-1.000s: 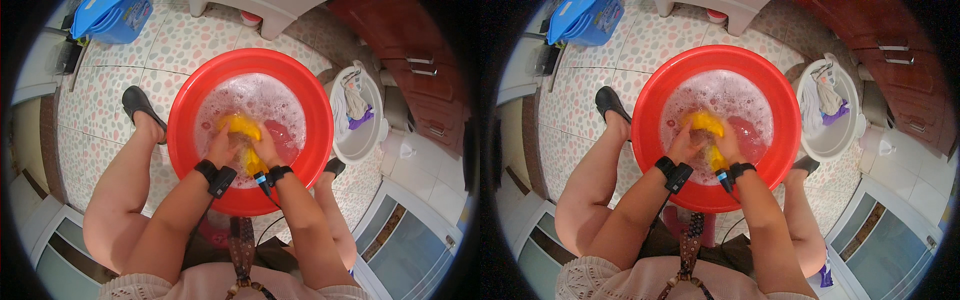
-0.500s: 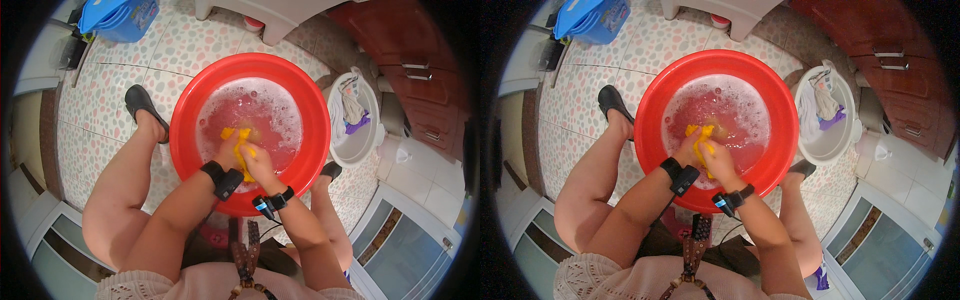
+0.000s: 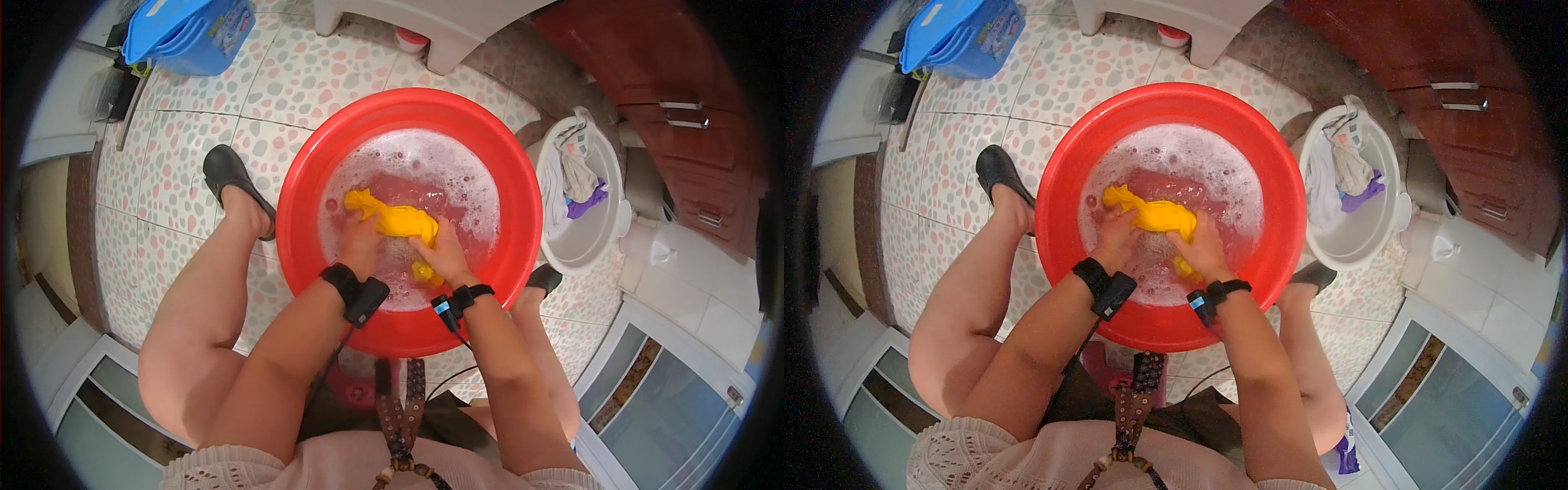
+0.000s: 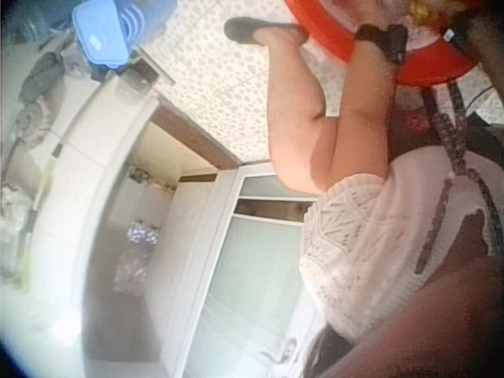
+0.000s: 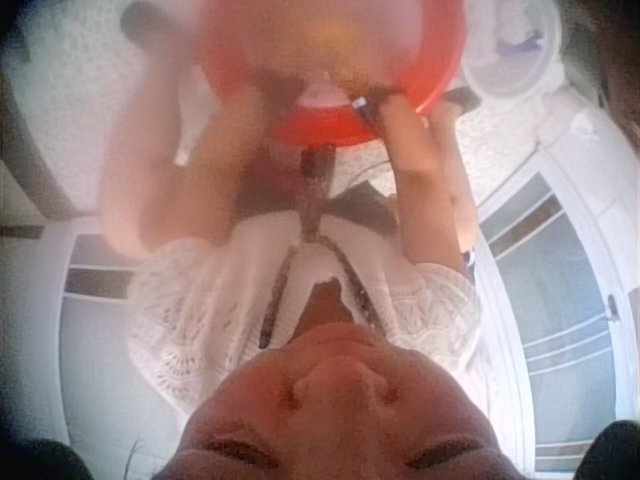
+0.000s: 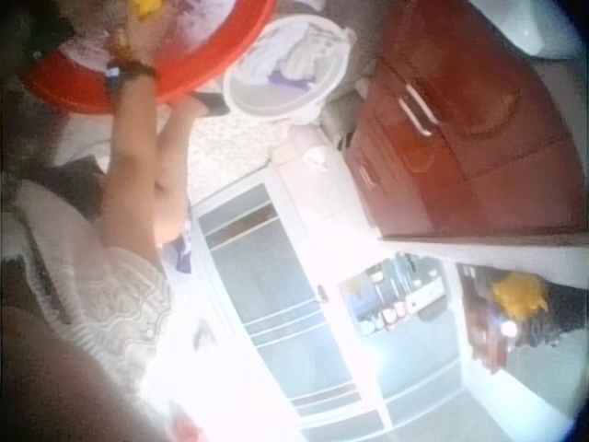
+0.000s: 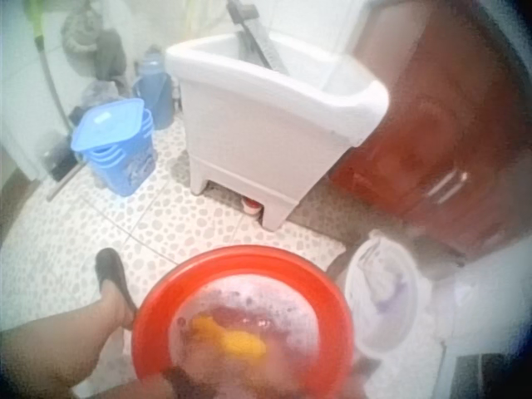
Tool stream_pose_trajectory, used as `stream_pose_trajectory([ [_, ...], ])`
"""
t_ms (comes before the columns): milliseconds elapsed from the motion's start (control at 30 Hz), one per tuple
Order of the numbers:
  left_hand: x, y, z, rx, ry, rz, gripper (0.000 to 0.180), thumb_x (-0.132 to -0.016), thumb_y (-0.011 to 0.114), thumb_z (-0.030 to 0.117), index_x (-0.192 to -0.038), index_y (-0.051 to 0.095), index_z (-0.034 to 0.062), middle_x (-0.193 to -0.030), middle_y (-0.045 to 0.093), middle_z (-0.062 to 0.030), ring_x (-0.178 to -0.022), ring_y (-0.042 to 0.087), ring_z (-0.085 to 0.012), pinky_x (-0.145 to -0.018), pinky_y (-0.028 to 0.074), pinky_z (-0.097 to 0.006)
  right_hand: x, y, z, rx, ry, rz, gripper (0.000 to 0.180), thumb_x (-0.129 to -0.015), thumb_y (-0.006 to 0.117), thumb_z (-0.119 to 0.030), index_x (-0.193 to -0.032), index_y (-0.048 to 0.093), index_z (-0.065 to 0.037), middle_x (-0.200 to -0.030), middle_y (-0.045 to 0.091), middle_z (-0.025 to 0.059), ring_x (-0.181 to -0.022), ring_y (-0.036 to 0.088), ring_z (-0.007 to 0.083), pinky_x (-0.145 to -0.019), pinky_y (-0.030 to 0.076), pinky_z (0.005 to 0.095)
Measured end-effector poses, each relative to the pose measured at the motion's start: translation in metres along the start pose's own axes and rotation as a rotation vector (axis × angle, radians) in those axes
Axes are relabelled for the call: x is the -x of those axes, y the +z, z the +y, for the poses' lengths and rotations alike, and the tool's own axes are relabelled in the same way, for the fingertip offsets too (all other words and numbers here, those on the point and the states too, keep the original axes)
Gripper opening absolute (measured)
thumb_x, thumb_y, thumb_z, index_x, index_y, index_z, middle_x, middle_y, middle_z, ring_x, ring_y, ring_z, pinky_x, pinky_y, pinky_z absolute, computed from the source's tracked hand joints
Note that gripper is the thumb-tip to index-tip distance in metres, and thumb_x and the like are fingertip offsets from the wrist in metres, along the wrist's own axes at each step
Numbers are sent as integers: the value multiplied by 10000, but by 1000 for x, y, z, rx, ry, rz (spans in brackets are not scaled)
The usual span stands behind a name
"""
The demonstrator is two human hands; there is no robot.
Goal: The person hand-washes several small garments in a red basin filled with soapy water. They scrub, rinse, and wring out each item one by one, then place the cleaned items on a nearby counter.
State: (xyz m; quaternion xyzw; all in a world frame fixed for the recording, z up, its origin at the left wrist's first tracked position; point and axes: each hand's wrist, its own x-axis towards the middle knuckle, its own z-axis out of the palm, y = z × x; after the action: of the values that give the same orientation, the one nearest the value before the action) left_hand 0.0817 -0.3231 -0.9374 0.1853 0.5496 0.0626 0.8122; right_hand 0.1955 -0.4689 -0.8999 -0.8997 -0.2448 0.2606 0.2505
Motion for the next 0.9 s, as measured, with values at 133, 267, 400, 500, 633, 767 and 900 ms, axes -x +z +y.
stream_pose_trajectory([
  [133, -10, -25, -3, -45, 18, 132, 275, -934, 596, 161, -1188, 564, 61, -1154, 602, -80, -1026, 597, -226, -856, 501, -341, -8, 8, 10, 221, 233, -354, 617, -823, 671, -335, -1300, 449, -13, -1249, 530, 264, -1159, 519, 416, -954, 435, 476],
  [267, -28, -49, -21, -60, -59, 181, 300, -943, 582, 212, -1205, 566, 68, -1158, 598, -76, -1029, 591, -217, -865, 501, -359, -21, 0, 10, 337, 322, -449, 502, -809, 655, -220, -1259, 538, -31, -1253, 539, 251, -1182, 503, 415, -955, 423, 487],
  [400, -4, -27, -22, 34, -154, -144, 381, -971, 520, 301, -1292, 508, 95, -1225, 561, -81, -1102, 553, -210, -898, 491, -401, -28, -21, 1, 125, 117, -34, 306, -754, 693, -173, -1026, 646, -41, -1100, 595, 228, -1054, 549, 402, -886, 449, 482],
  [500, 39, 20, 0, 82, -305, -298, 499, -979, 455, 449, -1363, 444, 129, -1302, 514, -84, -1202, 496, -215, -955, 461, -444, -20, -57, -19, 137, -150, 151, 268, -701, 678, -68, -953, 614, -4, -978, 573, 186, -962, 515, 383, -851, 422, 435],
  [633, 68, 73, 32, 72, -817, -69, 664, -938, 360, 641, -1386, 421, 154, -1372, 478, -77, -1277, 446, -224, -1005, 423, -460, 19, -94, -68, -2, -305, 124, 344, -646, 670, 62, -954, 523, 15, -1069, 514, 203, -995, 507, 389, -863, 420, 419],
  [767, 76, 70, 25, 313, -716, -557, 722, -896, 337, 721, -1315, 489, 152, -1317, 541, -100, -1224, 510, -267, -1000, 424, -498, 63, -113, -98, -84, -349, 2, 391, -638, 692, 68, -969, 493, 12, -1129, 484, 212, -1052, 495, 412, -902, 426, 421],
  [900, 60, 56, -4, 326, -620, -613, 617, -925, 402, 641, -1249, 552, 139, -1218, 617, -99, -1133, 579, -271, -1005, 433, -465, 95, -119, -99, -83, -325, -177, 401, -656, 729, 41, -975, 488, 9, -1152, 472, 216, -1083, 487, 421, -911, 431, 415],
])
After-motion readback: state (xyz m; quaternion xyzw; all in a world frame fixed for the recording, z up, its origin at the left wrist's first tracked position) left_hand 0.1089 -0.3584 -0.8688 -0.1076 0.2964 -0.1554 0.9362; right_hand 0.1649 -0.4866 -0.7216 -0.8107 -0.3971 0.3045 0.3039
